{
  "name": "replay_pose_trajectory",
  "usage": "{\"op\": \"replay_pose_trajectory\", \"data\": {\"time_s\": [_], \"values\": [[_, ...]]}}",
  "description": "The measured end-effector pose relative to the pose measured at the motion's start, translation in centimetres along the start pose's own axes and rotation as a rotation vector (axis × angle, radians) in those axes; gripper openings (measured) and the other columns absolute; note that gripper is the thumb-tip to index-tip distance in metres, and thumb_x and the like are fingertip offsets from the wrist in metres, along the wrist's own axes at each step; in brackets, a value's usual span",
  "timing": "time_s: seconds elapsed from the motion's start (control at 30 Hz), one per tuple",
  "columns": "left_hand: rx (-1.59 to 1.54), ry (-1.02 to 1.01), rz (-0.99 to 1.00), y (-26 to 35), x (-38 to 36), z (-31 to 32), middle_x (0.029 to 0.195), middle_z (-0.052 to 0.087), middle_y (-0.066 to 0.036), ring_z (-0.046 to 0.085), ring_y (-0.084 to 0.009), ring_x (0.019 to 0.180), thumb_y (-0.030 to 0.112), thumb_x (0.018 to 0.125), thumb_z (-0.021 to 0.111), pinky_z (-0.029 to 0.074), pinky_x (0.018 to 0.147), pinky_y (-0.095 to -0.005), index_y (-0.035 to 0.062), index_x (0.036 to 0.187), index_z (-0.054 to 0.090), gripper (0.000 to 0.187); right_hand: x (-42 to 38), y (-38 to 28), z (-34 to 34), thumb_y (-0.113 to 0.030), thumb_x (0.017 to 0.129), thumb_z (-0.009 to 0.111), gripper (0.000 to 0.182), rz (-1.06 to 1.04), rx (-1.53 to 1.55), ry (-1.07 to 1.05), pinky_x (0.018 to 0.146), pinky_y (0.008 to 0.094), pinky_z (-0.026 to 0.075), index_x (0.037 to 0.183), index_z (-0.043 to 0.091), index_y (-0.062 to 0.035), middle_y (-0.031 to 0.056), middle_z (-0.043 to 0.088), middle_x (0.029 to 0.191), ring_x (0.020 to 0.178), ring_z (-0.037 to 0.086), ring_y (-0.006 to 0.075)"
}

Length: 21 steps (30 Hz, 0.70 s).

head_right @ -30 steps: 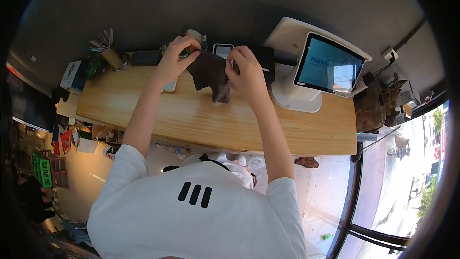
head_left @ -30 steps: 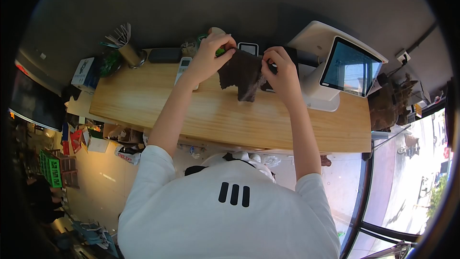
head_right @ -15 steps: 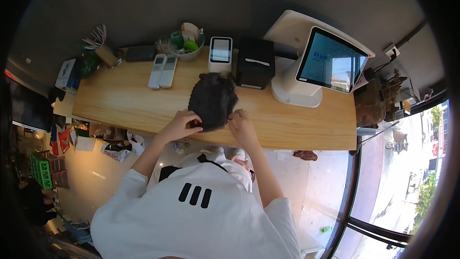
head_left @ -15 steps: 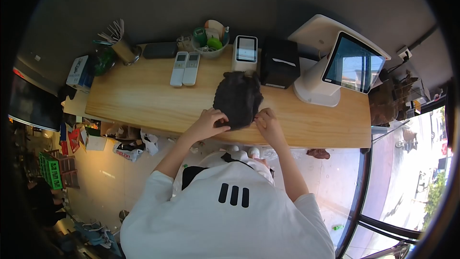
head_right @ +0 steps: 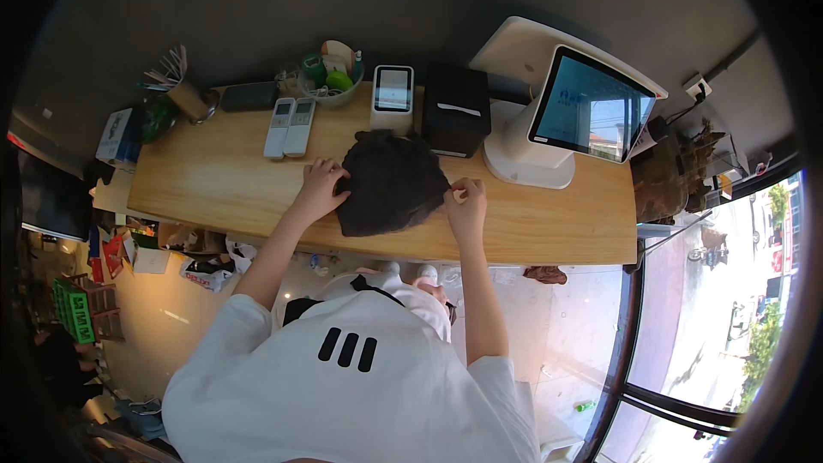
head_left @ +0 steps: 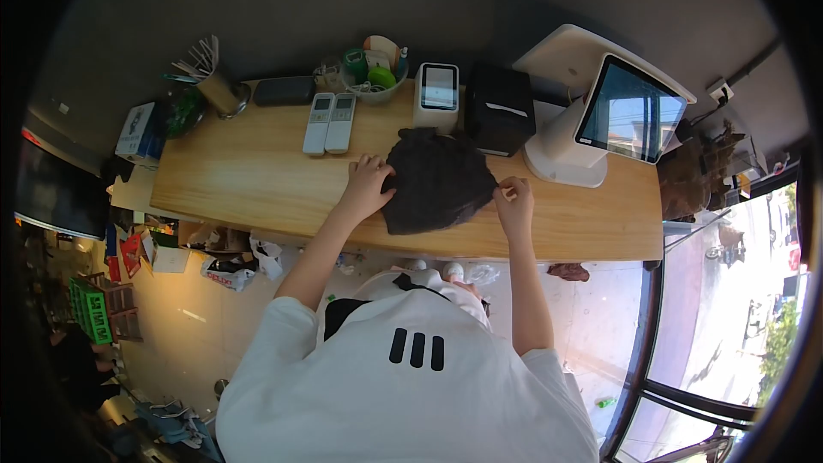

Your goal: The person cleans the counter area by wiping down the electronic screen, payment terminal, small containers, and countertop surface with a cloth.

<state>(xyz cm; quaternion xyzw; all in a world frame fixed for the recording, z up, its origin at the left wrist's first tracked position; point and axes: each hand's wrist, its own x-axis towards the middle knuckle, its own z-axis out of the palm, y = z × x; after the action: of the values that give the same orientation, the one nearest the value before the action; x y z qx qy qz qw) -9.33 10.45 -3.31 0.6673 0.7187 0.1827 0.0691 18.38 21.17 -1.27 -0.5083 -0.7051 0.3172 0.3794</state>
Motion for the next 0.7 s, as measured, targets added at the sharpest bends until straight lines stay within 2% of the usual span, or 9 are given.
{"op": "replay_pose_trajectory", "data": {"time_s": [0.1, 0.17, 0.2, 0.23, 0.3, 0.33, 0.4, 0.5, 0.7], "values": [[-0.001, -0.019, -0.006, 0.3, -0.1, 0.4, 0.102, 0.054, -0.008, 0.046, -0.0286, 0.108, 0.02, 0.071, 0.075, 0.035, 0.091, -0.0441, 0.0099, 0.094, 0.063, 0.028, -2.8, 2.7, -1.9, -0.01, 0.072, 0.067, 0.011, 0.067, -0.093, 0.005, 0.065, 0.0341, 0.044, 0.075, 0.061, -0.0012, 0.0111, 0.055, 0.08, 0.068, 0.054, 0.024], [0.0, -0.05, -0.008, 0.7, 0.0, 0.0, 0.102, 0.054, -0.008, 0.046, -0.0284, 0.108, 0.02, 0.072, 0.075, 0.035, 0.091, -0.0439, 0.0101, 0.095, 0.062, 0.028, -4.0, 4.9, -1.5, -0.014, 0.074, 0.07, 0.016, 0.087, -0.234, -0.099, 0.067, 0.0365, 0.045, 0.079, 0.061, -0.0014, 0.0124, 0.055, 0.08, 0.07, 0.055, 0.0269], [0.006, -0.071, -0.015, 0.8, 0.1, -0.2, 0.102, 0.053, -0.008, 0.046, -0.0283, 0.108, 0.02, 0.072, 0.075, 0.035, 0.091, -0.0436, 0.0103, 0.096, 0.061, 0.029, -4.1, 5.7, -1.1, -0.015, 0.078, 0.069, 0.016, 0.039, -0.26, -0.049, 0.073, 0.0377, 0.045, 0.082, 0.062, -0.0011, 0.0143, 0.056, 0.088, 0.08, 0.055, 0.0306], [0.006, -0.073, -0.01, 0.6, 0.3, -0.1, 0.102, 0.053, -0.008, 0.046, -0.0283, 0.108, 0.02, 0.072, 0.075, 0.035, 0.091, -0.0436, 0.0103, 0.096, 0.061, 0.029, -3.8, 4.9, -1.2, -0.015, 0.078, 0.069, 0.016, 0.043, -0.26, -0.046, 0.073, 0.0377, 0.045, 0.082, 0.062, -0.0011, 0.0143, 0.056, 0.088, 0.08, 0.055, 0.0306], [-0.114, -0.03, -0.022, 0.0, 1.0, 0.0, 0.103, 0.053, -0.008, 0.046, -0.0276, 0.108, 0.021, 0.072, 0.075, 0.034, 0.091, -0.0435, 0.0109, 0.097, 0.06, 0.03, -2.6, 1.8, -1.2, -0.011, 0.076, 0.068, 0.017, -0.09, -0.225, -0.029, 0.085, 0.0415, 0.043, 0.091, 0.063, -0.0022, 0.016, 0.053, 0.096, 0.096, 0.05, 0.0342], [-0.113, -0.033, -0.017, -0.2, 1.5, 0.0, 0.103, 0.053, -0.008, 0.046, -0.0276, 0.108, 0.021, 0.072, 0.075, 0.034, 0.091, -0.0435, 0.0109, 0.097, 0.06, 0.03, -1.8, 1.7, -0.7, -0.011, 0.076, 0.068, 0.017, -0.085, -0.224, -0.025, 0.085, 0.0415, 0.043, 0.091, 0.063, -0.0022, 0.016, 0.053, 0.096, 0.096, 0.05, 0.0342], [-0.061, -0.012, 0.038, -0.5, 2.4, 0.0, 0.103, 0.052, -0.007, 0.046, -0.0269, 0.108, 0.02, 0.073, 0.074, 0.034, 0.091, -0.0442, 0.0115, 0.095, 0.061, 0.027, -0.6, 1.6, 0.1, -0.006, 0.074, 0.068, 0.021, -0.254, -0.211, -0.278, 0.087, 0.0413, 0.042, 0.094, 0.063, -0.0039, 0.0148, 0.051, 0.099, 0.099, 0.048, 0.0332], [-0.007, -0.152, 0.069, 0.2, 3.0, -1.4, 0.099, 0.051, -0.005, 0.045, -0.0267, 0.107, 0.016, 0.073, 0.073, 0.033, 0.094, -0.0432, 0.0107, 0.092, 0.062, 0.022, 0.3, 1.5, 0.7, -0.004, 0.069, 0.07, 0.026, -0.366, -0.42, -0.328, 0.087, 0.0406, 0.043, 0.094, 0.064, -0.0054, 0.014, 0.051, 0.098, 0.098, 0.048, 0.0323], [-0.021, -0.171, 0.081, -1.0, 3.7, -0.3, 0.098, 0.051, -0.005, 0.044, -0.026, 0.107, 0.012, 0.073, 0.07, 0.032, 0.096, -0.0414, 0.0081, 0.084, 0.061, 0.015, 1.7, 2.4, 0.9, -0.001, 0.068, 0.068, 0.02, -0.416, -0.397, -0.362, 0.086, 0.0396, 0.044, 0.087, 0.064, -0.0036, 0.0128, 0.053, 0.095, 0.096, 0.049, 0.032]]}}
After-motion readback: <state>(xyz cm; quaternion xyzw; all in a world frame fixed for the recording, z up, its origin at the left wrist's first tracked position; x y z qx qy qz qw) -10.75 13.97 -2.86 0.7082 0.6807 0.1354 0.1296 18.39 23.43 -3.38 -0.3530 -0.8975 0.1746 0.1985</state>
